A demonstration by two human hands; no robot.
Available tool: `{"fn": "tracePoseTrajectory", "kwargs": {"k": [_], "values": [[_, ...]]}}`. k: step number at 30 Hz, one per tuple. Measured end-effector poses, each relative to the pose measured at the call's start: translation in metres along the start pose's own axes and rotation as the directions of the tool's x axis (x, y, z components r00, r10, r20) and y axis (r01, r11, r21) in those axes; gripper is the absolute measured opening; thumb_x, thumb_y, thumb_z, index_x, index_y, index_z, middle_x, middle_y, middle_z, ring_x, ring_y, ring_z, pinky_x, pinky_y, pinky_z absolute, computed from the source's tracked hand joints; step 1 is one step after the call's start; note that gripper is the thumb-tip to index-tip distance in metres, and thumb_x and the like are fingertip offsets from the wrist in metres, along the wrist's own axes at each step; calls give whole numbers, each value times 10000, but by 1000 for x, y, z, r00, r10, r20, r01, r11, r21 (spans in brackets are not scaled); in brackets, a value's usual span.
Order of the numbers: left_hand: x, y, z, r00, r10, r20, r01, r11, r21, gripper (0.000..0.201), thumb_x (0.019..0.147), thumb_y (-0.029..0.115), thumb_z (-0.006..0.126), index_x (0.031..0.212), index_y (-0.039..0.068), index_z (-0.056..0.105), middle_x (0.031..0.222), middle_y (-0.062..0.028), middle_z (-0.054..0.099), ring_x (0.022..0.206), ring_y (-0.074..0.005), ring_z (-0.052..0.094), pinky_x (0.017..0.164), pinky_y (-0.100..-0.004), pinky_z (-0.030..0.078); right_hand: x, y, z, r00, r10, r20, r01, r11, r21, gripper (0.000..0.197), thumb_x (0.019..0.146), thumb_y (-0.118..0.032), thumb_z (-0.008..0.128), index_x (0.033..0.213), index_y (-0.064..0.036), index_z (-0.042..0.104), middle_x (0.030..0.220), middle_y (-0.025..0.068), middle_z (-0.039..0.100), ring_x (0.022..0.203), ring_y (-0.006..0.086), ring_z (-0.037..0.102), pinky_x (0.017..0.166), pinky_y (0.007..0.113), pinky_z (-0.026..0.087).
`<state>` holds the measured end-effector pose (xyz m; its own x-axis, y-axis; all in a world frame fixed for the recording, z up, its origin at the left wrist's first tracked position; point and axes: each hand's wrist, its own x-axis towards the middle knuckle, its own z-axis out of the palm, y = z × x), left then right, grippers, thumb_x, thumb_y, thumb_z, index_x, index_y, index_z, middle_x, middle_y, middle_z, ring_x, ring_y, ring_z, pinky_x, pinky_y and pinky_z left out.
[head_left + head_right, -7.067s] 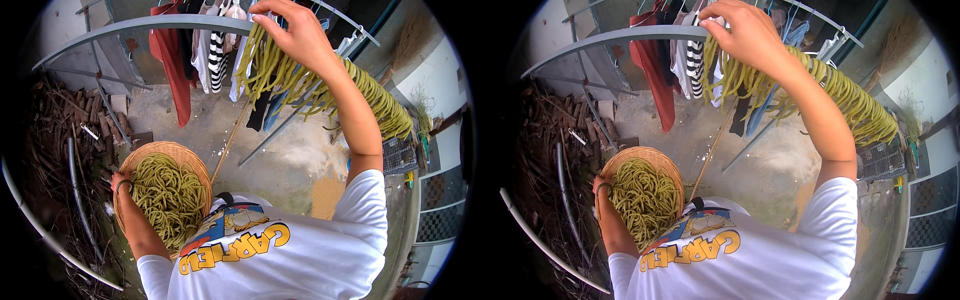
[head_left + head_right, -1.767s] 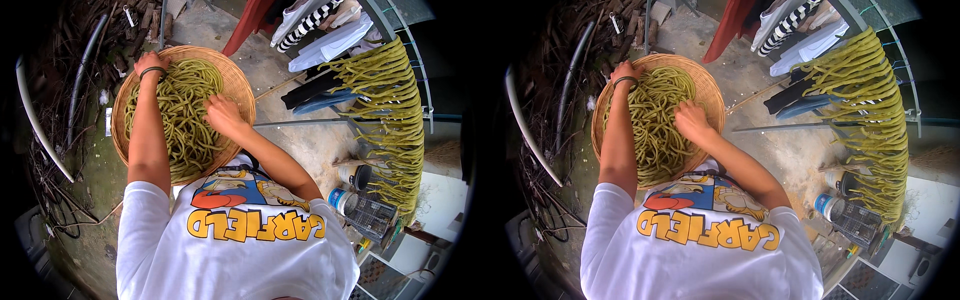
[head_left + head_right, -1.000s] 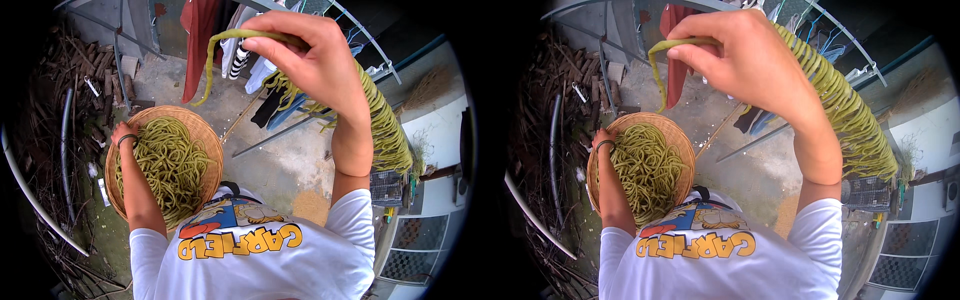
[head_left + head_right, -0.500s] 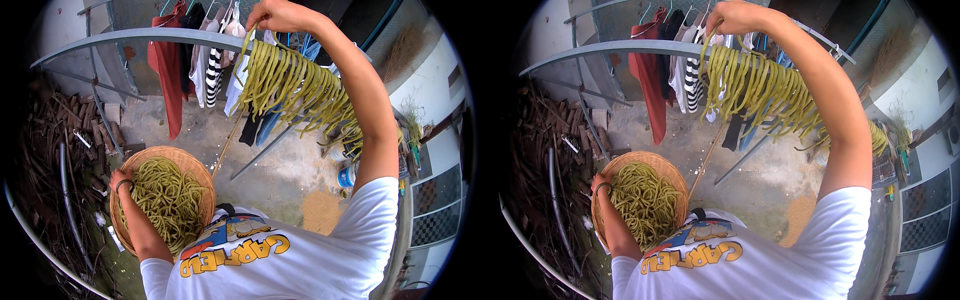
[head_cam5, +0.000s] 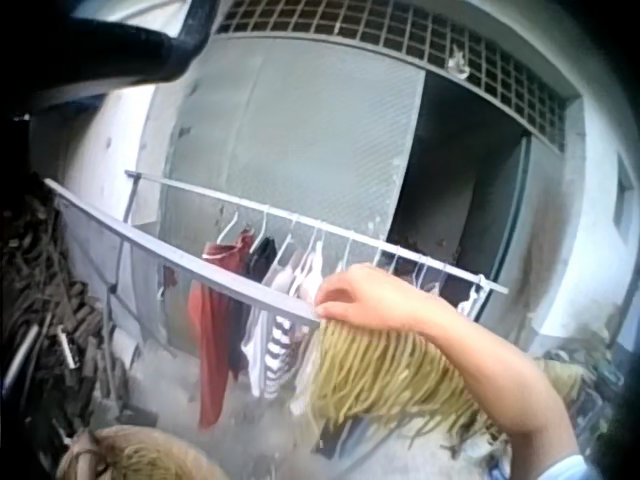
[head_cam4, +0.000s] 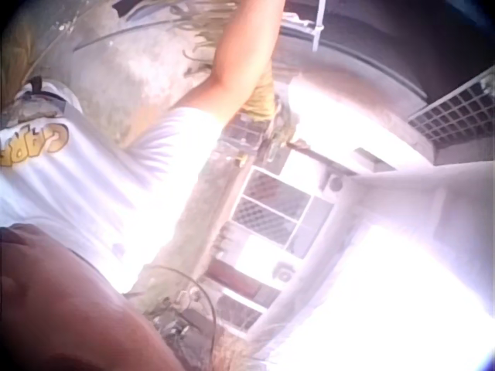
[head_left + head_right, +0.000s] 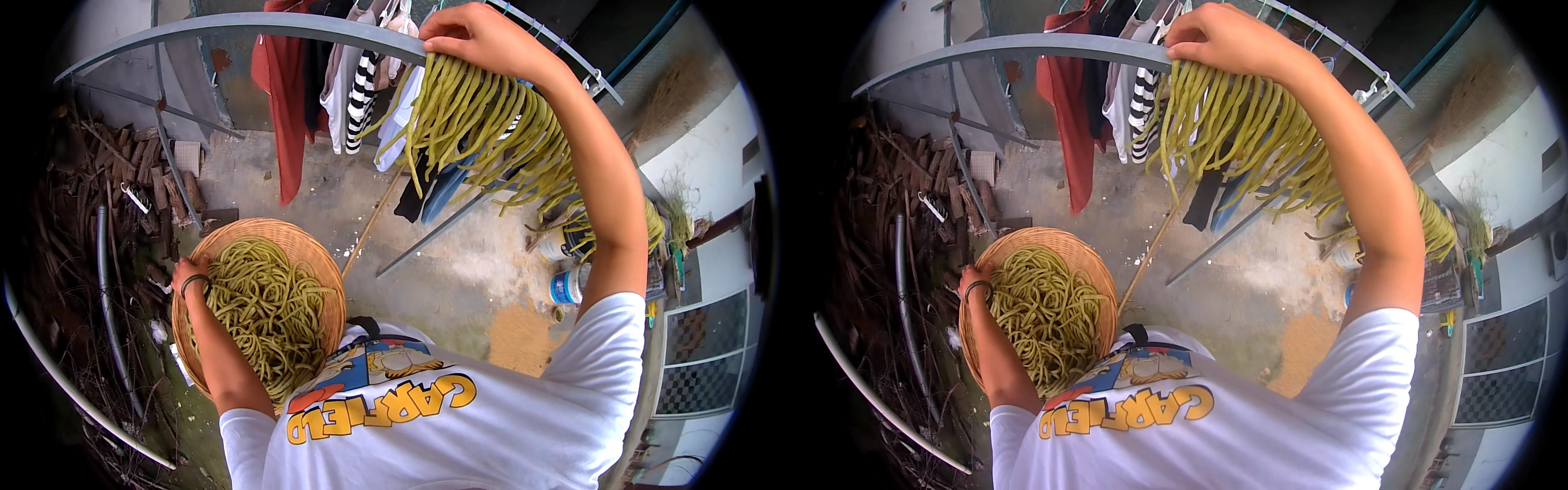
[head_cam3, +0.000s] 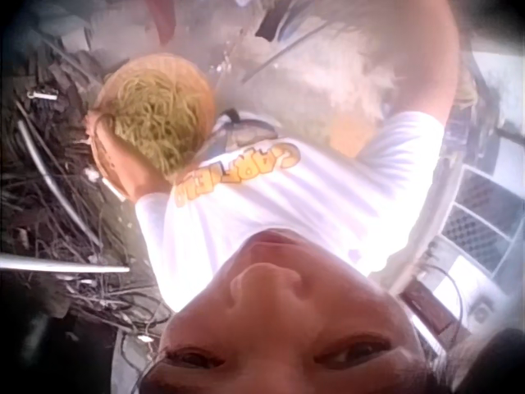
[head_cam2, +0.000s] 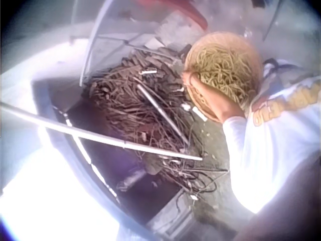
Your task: The person hangs green beans onto a metal laundry rack by hand, picking them from a woven basket and arranging them along the rack.
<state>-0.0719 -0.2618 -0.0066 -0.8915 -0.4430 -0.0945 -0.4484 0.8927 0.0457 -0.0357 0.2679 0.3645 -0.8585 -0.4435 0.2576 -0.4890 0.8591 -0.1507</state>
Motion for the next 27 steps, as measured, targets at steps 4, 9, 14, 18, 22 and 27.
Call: {"fn": "tracePoseTrajectory", "kwargs": {"k": [4,9,14,18,22,27], "values": [[0,2,-1,1000,10,-19,-9,1000,16,573,763,549,638,1043,48,636,1132,-147,614,1055,-329,583,897,-480,447,-8,-7,8,994,7,-107,-24,987,-160,228,813,-225,622,928,-35,675,914,166,671,893,333,633,796,392,491],[2,-4,3,1000,-16,-21,17,999,38,618,752,583,627,1077,57,625,1153,-132,610,1068,-309,586,896,-465,448,-7,-14,15,969,-94,-230,26,958,-286,167,773,-201,674,874,-70,689,873,110,655,908,292,600,798,372,481],[2,23,-3,1000,-3,-13,3,999,36,621,744,601,617,1111,100,632,1214,-102,591,1145,-288,547,945,-462,402,-27,-45,39,837,-338,-431,112,876,-469,134,772,-95,657,860,6,668,830,129,655,835,273,615,764,358,485],[-3,-2,-1,993,-111,30,110,993,52,660,755,619,608,1163,100,612,1246,-98,575,1160,-277,540,954,-444,404,-26,-109,171,904,-366,-220,406,896,179,159,757,-134,698,891,-52,676,848,76,645,827,274,610,701,354,496],[1,11,-2,998,-46,43,44,998,34,684,752,624,612,1185,95,598,1273,-96,556,1174,-270,530,959,-438,403,-45,-164,332,884,-374,279,321,921,220,190,747,-193,675,873,-53,693,885,103,630,946,260,588,778,368,494],[-1,9,2,999,-43,-4,44,998,48,676,740,617,629,1178,102,602,1260,-98,562,1171,-265,532,973,-444,385,-67,-180,439,920,-359,156,358,933,34,165,712,-91,599,845,-75,697,860,97,590,940,248,555,787,378,474]]}}
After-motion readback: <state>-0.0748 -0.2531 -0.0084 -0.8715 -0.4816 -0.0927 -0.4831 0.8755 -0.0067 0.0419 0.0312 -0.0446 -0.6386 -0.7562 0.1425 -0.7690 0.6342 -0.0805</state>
